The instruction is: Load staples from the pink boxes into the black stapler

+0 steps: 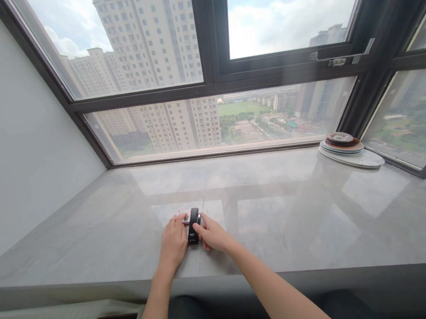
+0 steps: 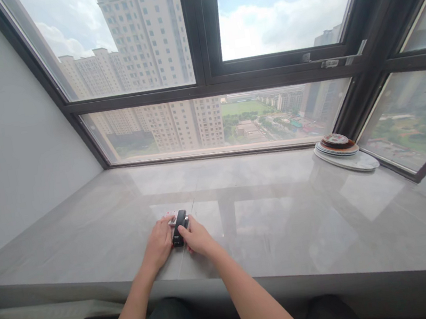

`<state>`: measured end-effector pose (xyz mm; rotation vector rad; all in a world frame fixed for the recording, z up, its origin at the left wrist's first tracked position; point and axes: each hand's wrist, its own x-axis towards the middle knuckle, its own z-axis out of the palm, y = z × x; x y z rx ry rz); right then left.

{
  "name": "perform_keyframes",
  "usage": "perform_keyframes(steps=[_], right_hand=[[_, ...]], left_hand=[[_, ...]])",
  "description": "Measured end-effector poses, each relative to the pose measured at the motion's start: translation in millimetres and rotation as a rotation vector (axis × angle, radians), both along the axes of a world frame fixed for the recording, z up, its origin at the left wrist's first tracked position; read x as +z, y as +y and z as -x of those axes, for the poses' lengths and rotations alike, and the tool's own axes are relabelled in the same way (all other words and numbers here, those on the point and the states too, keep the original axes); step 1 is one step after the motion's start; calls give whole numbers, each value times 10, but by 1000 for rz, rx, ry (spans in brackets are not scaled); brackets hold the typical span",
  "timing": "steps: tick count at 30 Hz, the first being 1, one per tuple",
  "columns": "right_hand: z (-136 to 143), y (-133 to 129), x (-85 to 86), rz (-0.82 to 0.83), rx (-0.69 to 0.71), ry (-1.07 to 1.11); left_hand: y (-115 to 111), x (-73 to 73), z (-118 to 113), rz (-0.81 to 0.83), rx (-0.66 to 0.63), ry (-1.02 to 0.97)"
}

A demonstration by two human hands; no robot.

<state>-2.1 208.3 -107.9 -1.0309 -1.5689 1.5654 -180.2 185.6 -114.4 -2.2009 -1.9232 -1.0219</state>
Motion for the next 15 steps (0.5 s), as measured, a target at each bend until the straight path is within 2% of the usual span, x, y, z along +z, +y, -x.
perform_keyframes(steps=[3, 5, 7, 9, 11, 13, 15], right_hand=[[-240, -59, -87, 30, -136, 46], [-592, -110, -146, -27, -297, 62], [-1065, -163, -184, -174, -459, 1], [-1572, -219, -190, -312, -565, -163], [-2013, -280, -173, -445, -602, -381], [-2317, -353, -151, -553, -542, -645], [-2463, -434, -137, -603, -450, -887]], left_hand=[[-85, 90, 5, -54, 92, -80], [-186, 188, -61, -157, 157, -138], [-300, 306, -241, -252, 166, -170], [-393, 414, -545, -246, 72, -170], [-431, 470, -919, -125, -142, -113], [-408, 445, -1274, 1, -295, -33], [-345, 340, -1535, 98, -324, 55]])
